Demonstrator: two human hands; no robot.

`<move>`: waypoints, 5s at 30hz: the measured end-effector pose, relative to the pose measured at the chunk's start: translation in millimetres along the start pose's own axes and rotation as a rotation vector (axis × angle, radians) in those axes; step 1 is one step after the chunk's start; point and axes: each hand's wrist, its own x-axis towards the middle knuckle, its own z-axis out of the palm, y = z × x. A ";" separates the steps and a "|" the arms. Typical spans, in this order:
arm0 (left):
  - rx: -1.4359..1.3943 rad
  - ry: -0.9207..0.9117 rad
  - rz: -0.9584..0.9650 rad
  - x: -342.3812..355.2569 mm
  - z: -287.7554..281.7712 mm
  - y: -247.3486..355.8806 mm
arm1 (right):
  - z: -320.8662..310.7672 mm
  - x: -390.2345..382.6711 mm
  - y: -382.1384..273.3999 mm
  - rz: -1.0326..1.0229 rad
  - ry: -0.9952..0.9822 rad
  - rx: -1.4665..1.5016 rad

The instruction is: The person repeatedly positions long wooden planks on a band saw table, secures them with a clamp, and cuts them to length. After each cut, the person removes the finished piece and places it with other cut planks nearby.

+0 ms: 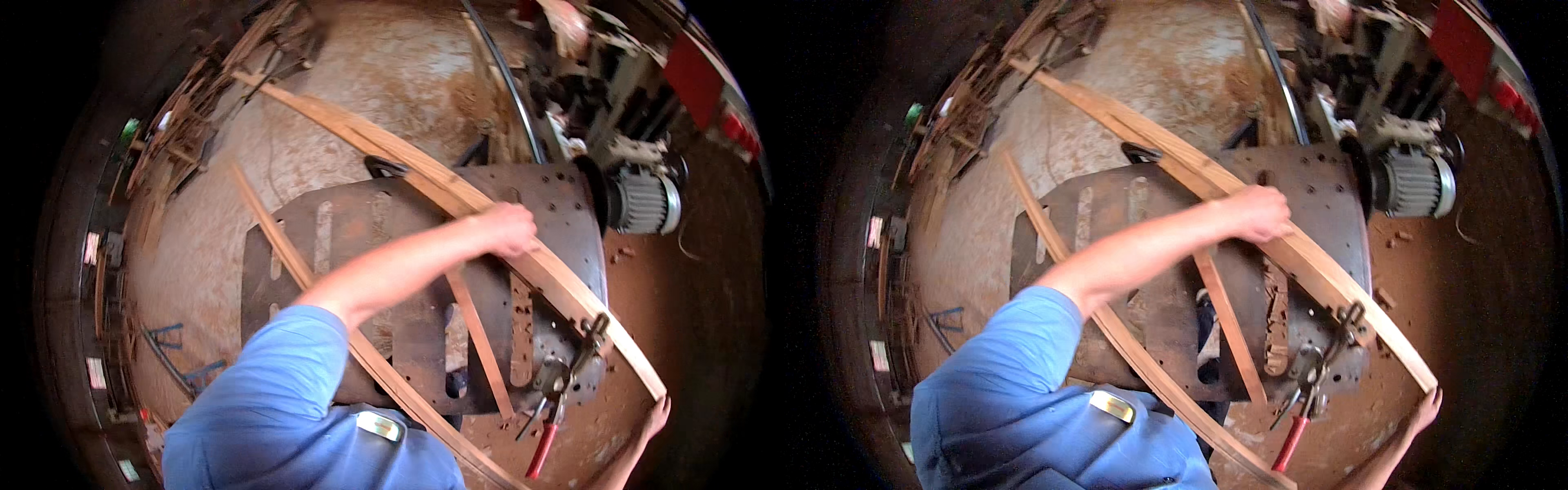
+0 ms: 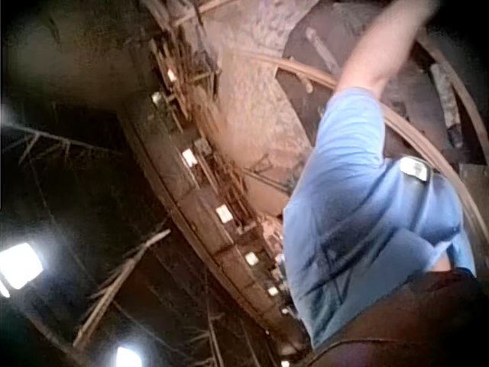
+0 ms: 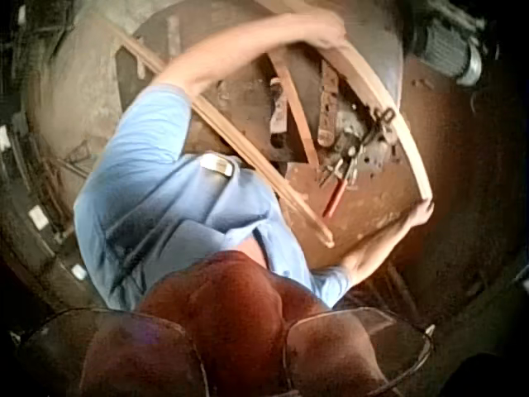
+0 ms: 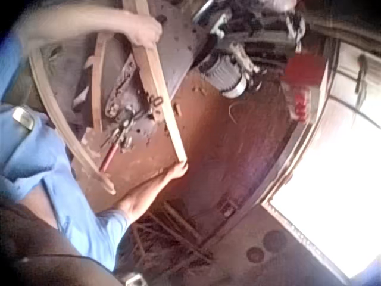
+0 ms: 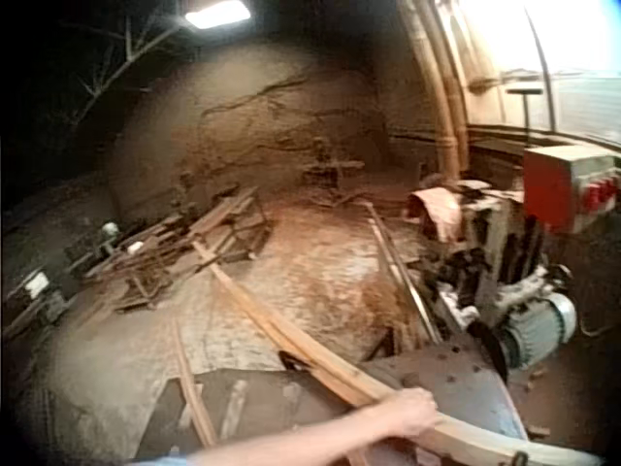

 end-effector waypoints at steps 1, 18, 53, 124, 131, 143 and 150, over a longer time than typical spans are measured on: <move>-0.054 0.003 -0.013 -5.5 -5.9 -1.8 | 2.5 -1.6 1.9 0.032 0.036 -0.040; 0.011 0.128 -0.528 -78.7 -57.7 -139.4 | 99.4 -96.0 -145.8 -0.271 -0.351 0.132; 0.037 0.066 -0.428 -81.6 -58.8 -140.1 | 104.4 -93.5 -146.2 0.133 -0.525 0.489; -0.037 0.155 -0.248 -92.6 -56.0 -142.1 | 101.3 -95.3 -158.3 0.209 -0.582 0.511; -0.072 0.131 -0.236 -82.7 -48.6 -157.6 | 101.5 -97.2 -163.9 0.214 -0.637 0.561; -0.167 -0.045 -0.279 -60.7 -43.3 -182.8 | 100.6 -95.8 -162.6 0.200 -0.682 0.604; -0.162 -0.025 -0.262 -65.4 -42.4 -187.5 | 102.6 -97.0 -168.0 0.202 -0.673 0.549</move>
